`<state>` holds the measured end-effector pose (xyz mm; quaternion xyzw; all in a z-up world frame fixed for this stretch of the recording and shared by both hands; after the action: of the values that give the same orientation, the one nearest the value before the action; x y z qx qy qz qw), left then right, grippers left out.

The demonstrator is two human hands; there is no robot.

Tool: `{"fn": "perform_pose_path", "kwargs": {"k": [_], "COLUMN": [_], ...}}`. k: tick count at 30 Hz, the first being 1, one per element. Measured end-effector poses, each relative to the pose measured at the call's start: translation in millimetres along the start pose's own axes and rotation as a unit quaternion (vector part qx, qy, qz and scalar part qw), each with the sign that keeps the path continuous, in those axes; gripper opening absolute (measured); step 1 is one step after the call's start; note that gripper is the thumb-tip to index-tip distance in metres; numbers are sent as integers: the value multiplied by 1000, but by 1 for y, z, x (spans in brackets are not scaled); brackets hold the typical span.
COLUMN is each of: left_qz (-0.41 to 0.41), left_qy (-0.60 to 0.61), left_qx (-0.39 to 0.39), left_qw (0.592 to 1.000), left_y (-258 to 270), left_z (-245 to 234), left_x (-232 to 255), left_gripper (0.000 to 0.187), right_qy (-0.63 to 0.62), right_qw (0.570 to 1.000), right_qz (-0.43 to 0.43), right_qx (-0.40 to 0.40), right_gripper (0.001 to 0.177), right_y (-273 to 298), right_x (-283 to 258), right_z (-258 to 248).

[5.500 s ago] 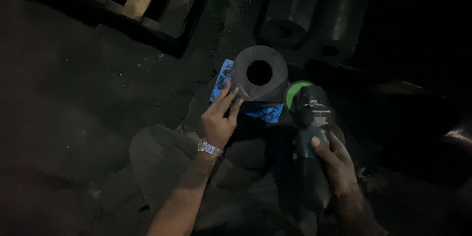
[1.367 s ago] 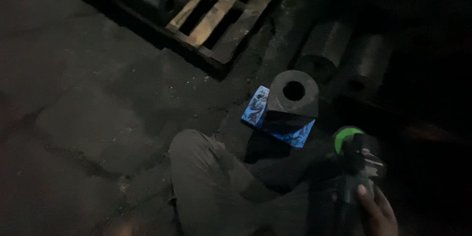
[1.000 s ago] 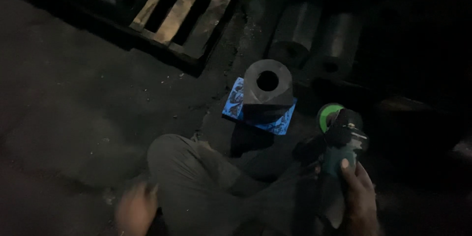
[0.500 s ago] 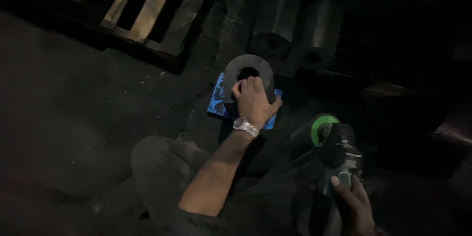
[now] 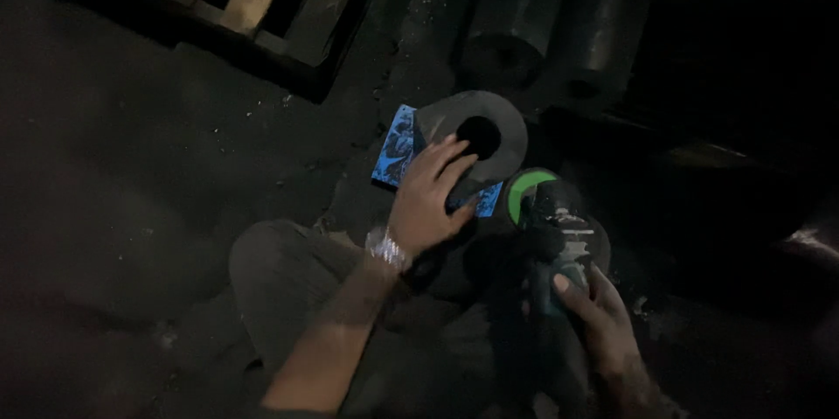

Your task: Using an angle grinder to sand and smooth the edges of a black plastic component.

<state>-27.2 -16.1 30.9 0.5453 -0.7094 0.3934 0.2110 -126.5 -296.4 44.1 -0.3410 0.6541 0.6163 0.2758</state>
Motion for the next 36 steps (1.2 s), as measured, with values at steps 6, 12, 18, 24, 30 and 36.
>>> {"fn": "perform_pose_path", "kwargs": {"k": [6, 12, 18, 24, 30, 36], "left_qz": [-387, -462, -497, -484, -490, -509], "left_qy": [269, 457, 465, 432, 533, 431], "left_qx": [-18, -267, -216, -217, -191, -271], "left_qw": [882, 712, 700, 729, 663, 694], "left_y": [103, 113, 123, 123, 110, 122], "left_z": [12, 16, 18, 29, 9, 29], "left_x": [28, 77, 73, 79, 86, 86], "left_gripper": [48, 55, 47, 46, 45, 49], "right_qy": [3, 70, 85, 163, 117, 195], "right_qw": [1000, 996, 996, 987, 991, 975], "right_qz": [7, 40, 38, 19, 59, 104], "right_qx": [3, 24, -12, 2, -32, 32], "right_gripper": [83, 75, 68, 65, 71, 73], "right_y": [-14, -14, -20, -16, -14, -7], "right_x": [-13, -49, -56, -50, -72, -54], "right_z": [18, 48, 73, 58, 82, 54]}}
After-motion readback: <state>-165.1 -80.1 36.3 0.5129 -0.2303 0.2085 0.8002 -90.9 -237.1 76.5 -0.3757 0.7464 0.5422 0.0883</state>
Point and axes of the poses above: each hand's wrist, its own y-axis away from the middle knuckle, its own z-axis out of the palm, x = y × z, the point moved 4 cm from there along -y, towards the middle knuckle, and after that the axes turned 10 degrees about -z, right-handed, at the moved point
